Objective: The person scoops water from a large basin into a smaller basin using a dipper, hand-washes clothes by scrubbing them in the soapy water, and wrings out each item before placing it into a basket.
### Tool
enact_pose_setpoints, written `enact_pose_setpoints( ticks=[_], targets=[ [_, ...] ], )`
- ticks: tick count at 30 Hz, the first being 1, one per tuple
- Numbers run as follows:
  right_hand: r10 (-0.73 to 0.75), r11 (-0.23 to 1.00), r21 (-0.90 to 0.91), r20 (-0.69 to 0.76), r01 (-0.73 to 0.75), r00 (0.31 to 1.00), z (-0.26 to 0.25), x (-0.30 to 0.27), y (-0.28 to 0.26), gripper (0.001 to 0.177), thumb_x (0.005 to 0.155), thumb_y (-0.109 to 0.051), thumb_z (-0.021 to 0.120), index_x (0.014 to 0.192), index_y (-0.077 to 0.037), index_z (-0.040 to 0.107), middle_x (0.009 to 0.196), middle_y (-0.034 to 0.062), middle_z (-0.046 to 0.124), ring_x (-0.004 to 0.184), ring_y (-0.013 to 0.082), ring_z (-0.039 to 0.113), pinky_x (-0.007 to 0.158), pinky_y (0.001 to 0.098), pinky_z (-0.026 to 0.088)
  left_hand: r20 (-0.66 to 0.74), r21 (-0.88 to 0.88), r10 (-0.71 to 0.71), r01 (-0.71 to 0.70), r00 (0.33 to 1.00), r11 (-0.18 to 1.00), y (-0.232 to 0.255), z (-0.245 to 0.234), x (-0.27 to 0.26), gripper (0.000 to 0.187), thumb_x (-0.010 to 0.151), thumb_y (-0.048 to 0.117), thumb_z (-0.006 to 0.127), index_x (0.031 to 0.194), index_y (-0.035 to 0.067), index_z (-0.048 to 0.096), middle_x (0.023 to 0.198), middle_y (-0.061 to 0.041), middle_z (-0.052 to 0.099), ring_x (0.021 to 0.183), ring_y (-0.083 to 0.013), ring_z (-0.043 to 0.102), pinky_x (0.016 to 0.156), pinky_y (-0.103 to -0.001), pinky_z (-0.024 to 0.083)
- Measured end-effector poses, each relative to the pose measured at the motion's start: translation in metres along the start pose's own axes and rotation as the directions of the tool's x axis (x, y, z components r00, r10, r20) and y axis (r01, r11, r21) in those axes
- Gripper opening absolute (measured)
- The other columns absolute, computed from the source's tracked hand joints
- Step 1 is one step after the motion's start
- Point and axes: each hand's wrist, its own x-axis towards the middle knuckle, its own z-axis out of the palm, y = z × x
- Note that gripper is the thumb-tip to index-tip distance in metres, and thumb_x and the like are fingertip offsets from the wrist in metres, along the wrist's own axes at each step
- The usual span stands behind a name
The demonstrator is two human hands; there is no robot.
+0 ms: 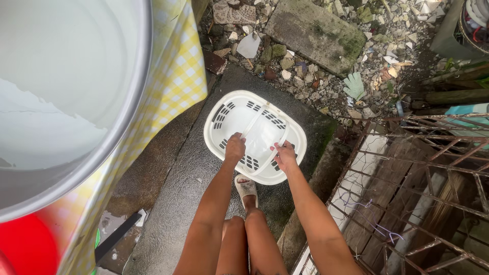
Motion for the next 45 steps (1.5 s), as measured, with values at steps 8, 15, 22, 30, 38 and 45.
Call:
enact_pose_setpoints(
  ticks=[8, 15, 22, 30, 38, 45],
  targets=[
    [-0.079, 0.996, -0.041, -0.116, 0.074, 0.99, -0.038, 0.005, -0.014, 0.067, 0.097, -0.003, 0.063, 0.157, -0.008, 0.033, 0.132, 0.015, 0.058, 0.119, 0.0275, 0.061, 0.098, 0.0463, 0.051, -0.018, 0.151, -0.125, 0.126, 0.992, 0.981, 0.007, -0.02, 0.017, 0.041, 0.1, 0.018, 0.056, 0.137, 0.001, 0.051, 0.13, -0.025, 0.062, 0.123, -0.0413, 0.06, 0.108, -0.052, 0.044],
    [-0.059, 0.996, -0.075, -0.291, 0.039, 0.955, -0.04, -0.035, -0.024, 0.066, 0.095, -0.005, 0.064, 0.155, -0.01, 0.036, 0.134, 0.0153, 0.061, 0.118, 0.0291, 0.062, 0.091, 0.0432, 0.051, -0.024, 0.322, -0.411, 0.396, 0.911, 0.86, -0.026, -0.069, -0.038, 0.074, 0.095, 0.03, 0.056, 0.161, 0.017, 0.024, 0.167, -0.018, 0.02, 0.153, -0.0406, 0.024, 0.122, -0.063, 0.018],
    [-0.196, 0.933, -0.296, 0.055, 0.203, 0.979, 0.083, -0.115, -0.039, 0.039, 0.097, -0.008, 0.058, 0.136, -0.008, 0.06, 0.121, 0.0089, 0.068, 0.1, 0.0169, 0.065, 0.086, 0.0313, 0.049, -0.128, 0.046, -0.256, 0.264, 0.958, 0.963, 0.02, -0.134, -0.154, 0.042, 0.095, 0.036, 0.062, 0.131, 0.015, 0.063, 0.131, -0.02, 0.063, 0.119, -0.0412, 0.063, 0.101, -0.051, 0.05],
    [-0.538, 0.473, -0.195, 0.708, 0.859, 0.457, 0.266, -0.33, -0.078, 0.016, 0.104, -0.007, 0.059, 0.115, -0.003, 0.069, 0.099, 0.0056, 0.074, 0.093, 0.0104, 0.069, 0.085, 0.0247, 0.055, -0.69, -0.255, -0.092, -0.121, 0.718, 0.959, 0.142, -0.311, -0.301, 0.021, 0.098, 0.021, 0.062, 0.106, 0.007, 0.077, 0.096, -0.019, 0.076, 0.087, -0.0367, 0.073, 0.078, -0.045, 0.057],
    [-0.147, 0.377, -0.145, 0.966, 0.915, 0.214, 0.397, -0.408, -0.014, 0.015, 0.102, -0.006, 0.062, 0.113, -0.003, 0.07, 0.093, 0.0047, 0.075, 0.085, 0.0109, 0.069, 0.079, 0.0257, 0.055, -0.824, -0.471, -0.39, -0.113, 0.412, 0.875, 0.081, -0.423, -0.37, 0.024, 0.1, 0.023, 0.061, 0.111, 0.007, 0.075, 0.088, -0.015, 0.077, 0.08, -0.0263, 0.076, 0.075, -0.037, 0.057],
    [0.123, 0.299, -0.176, 0.982, 0.938, 0.145, 0.475, -0.399, 0.052, 0.016, 0.099, -0.011, 0.064, 0.111, -0.004, 0.072, 0.091, 0.0042, 0.076, 0.084, 0.0087, 0.071, 0.078, 0.0253, 0.057, -0.822, -0.529, -0.465, -0.137, 0.329, 0.838, 0.012, -0.473, -0.379, 0.024, 0.099, 0.021, 0.061, 0.11, 0.005, 0.074, 0.089, -0.014, 0.077, 0.083, -0.0266, 0.077, 0.075, -0.038, 0.057]
  ],
)
